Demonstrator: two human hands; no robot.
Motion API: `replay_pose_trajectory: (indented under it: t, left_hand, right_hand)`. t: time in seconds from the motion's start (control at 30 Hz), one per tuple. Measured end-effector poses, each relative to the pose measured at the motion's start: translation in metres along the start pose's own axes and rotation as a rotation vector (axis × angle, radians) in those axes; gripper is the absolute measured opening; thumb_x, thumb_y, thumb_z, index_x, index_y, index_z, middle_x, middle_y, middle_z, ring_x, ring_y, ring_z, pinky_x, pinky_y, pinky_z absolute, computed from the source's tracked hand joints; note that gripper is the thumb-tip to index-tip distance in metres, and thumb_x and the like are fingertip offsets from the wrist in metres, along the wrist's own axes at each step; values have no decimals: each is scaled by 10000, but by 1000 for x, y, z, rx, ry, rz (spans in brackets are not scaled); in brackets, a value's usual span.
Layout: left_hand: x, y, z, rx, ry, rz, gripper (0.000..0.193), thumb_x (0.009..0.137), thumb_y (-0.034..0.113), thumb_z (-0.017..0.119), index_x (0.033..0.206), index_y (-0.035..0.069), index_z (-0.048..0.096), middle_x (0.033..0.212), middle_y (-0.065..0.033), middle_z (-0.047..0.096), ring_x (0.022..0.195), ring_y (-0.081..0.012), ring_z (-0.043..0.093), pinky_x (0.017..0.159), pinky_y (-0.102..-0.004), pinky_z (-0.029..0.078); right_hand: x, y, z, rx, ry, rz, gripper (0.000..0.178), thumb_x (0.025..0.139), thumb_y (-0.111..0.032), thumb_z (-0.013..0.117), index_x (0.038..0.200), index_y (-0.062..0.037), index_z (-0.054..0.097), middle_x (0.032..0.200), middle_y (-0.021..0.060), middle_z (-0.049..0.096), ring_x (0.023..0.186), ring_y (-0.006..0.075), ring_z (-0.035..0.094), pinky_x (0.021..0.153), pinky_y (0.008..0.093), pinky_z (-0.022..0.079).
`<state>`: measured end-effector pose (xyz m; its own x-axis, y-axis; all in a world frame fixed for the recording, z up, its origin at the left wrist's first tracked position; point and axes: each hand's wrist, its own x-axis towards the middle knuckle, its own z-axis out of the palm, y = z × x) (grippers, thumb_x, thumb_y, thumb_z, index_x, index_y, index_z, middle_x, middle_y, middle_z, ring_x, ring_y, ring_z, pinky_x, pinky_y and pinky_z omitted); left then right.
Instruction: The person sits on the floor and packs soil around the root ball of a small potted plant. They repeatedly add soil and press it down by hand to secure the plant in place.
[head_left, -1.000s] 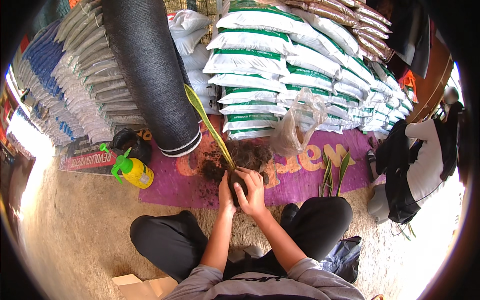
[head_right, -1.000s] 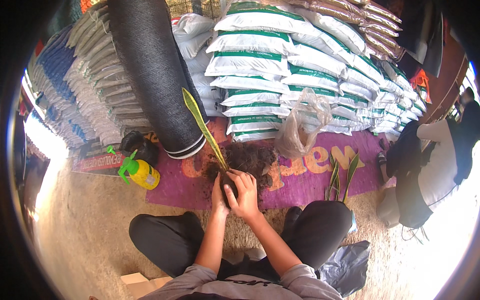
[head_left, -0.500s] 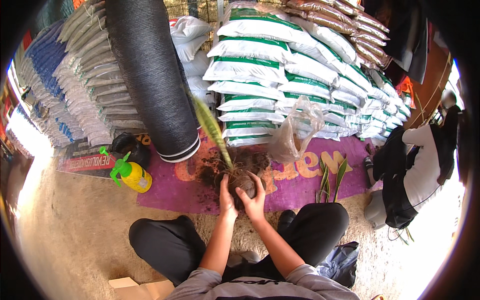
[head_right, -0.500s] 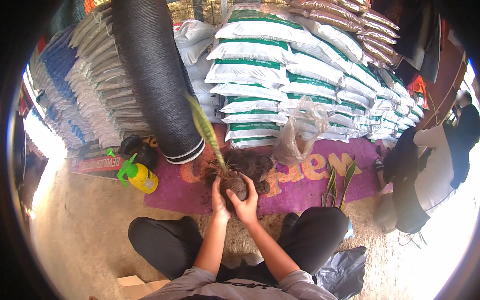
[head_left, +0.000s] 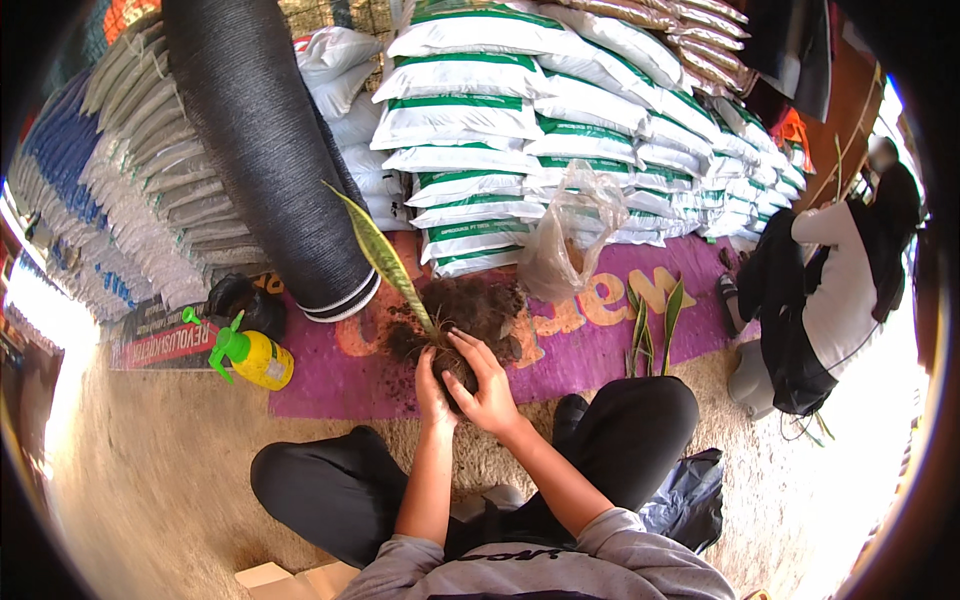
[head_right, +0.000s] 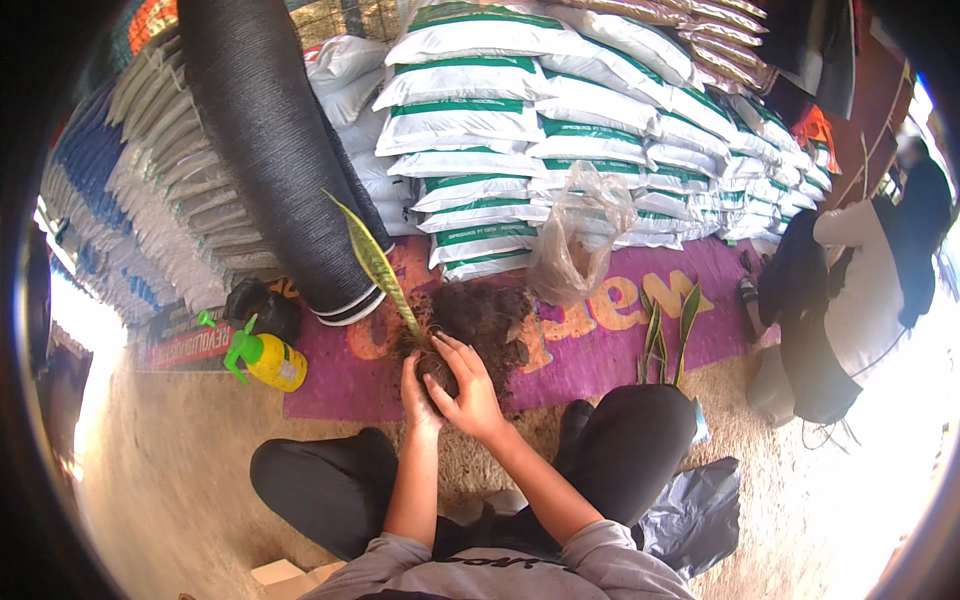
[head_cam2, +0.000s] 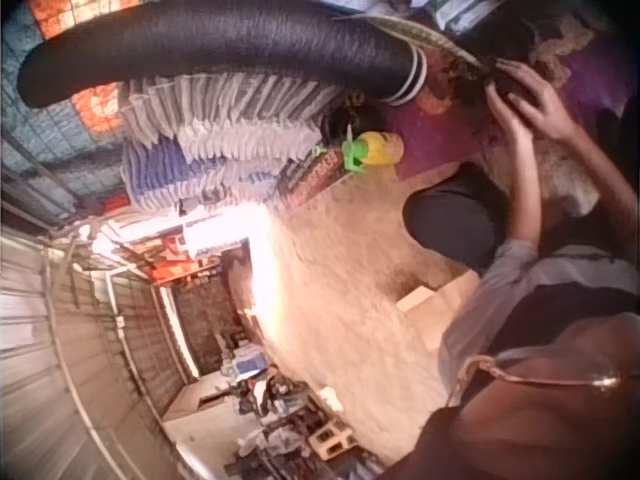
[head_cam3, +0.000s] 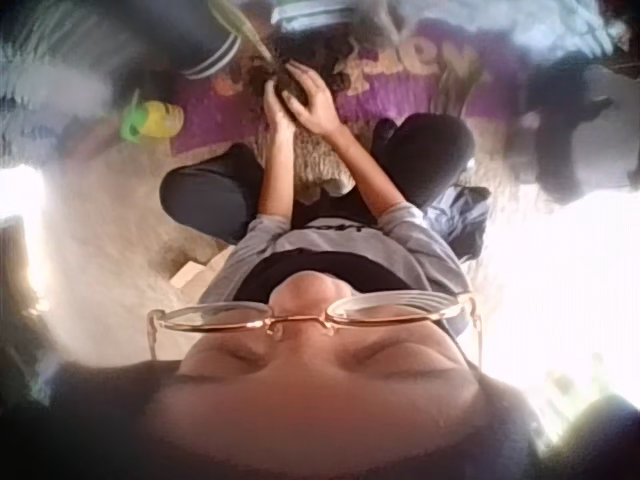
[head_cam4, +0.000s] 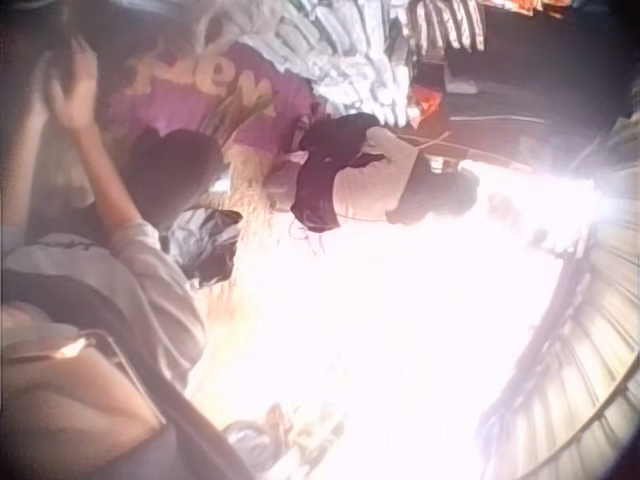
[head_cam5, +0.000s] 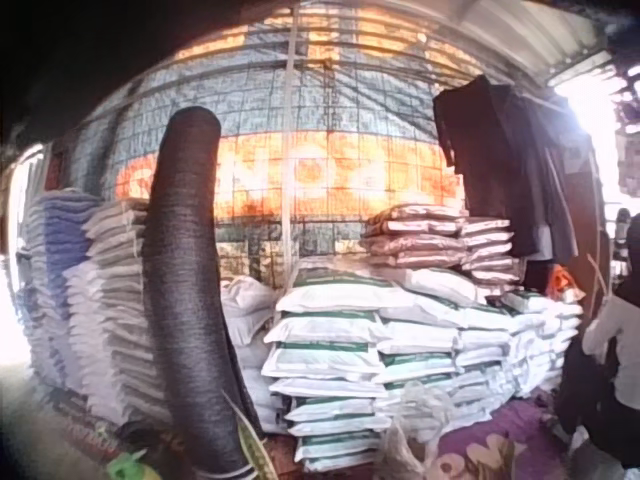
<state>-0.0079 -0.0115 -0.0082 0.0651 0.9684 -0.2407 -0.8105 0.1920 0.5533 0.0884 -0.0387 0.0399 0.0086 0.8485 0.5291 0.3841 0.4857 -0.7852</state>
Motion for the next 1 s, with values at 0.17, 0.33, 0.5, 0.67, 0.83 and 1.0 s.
replay_pose_trajectory:
  t: [0.17, 0.33, 0.5, 0.67, 0.83, 1.0]
  left_hand:
    - [-5, 5, 14, 370, -20, 177, 445, 966, 348, 377, 1271, 34, 460, 1209, -97, 526, 1106, -211, 512, 947, -361, 406]
    - [-5, -11, 31, 588, 105, 428, 409, 929, 279, 470, 1225, -2, 494, 1168, -113, 546, 1059, -196, 521, 922, -307, 403]
    - [-1, 8, 7, 29, -83, 9, 406, 912, 380, 428, 1066, 28, 559, 1010, -83, 611, 910, -210, 590, 828, -345, 469]
    - [2, 13, -18, 59, 56, -50, 397, 880, 401, 479, 1024, 41, 564, 967, -94, 612, 889, -203, 591, 802, -341, 472]
    - [9, 14, -45, 4, 118, -31, 361, 878, 371, 490, 995, 41, 578, 949, -87, 624, 850, -212, 604, 773, -355, 487]
    - [15, 28, -55, 122, 268, 12, 464, 870, 453, 471, 1106, 66, 573, 1049, -87, 617, 946, -237, 595, 832, -371, 480]
  right_hand:
    - [-6, 18, 2, 293, 164, 302, 449, 823, -138, 624, 1229, 9, 502, 1202, 166, 548, 1110, 242, 531, 945, 351, 410]
    - [-5, 8, 5, 423, 260, 306, 410, 839, -110, 595, 1220, 9, 503, 1190, 168, 552, 1092, 246, 536, 953, 351, 401]
    - [-9, -8, 11, -222, 14, 115, 580, 894, -331, 470, 1360, -17, 326, 1401, 178, 333, 1304, 347, 293, 1066, 569, 94]
    - [-20, 3, 19, -97, -130, 110, 592, 895, -342, 485, 1363, -16, 328, 1393, 176, 348, 1291, 358, 314, 1064, 548, 163]
    - [-24, 16, 34, 110, -141, 157, 568, 906, -318, 481, 1348, 10, 343, 1372, 202, 365, 1273, 367, 343, 1066, 464, 230]
    - [-30, 51, 51, 352, -9, 316, 490, 928, -254, 482, 1320, 24, 389, 1338, 210, 401, 1267, 326, 373, 1048, 376, 283]
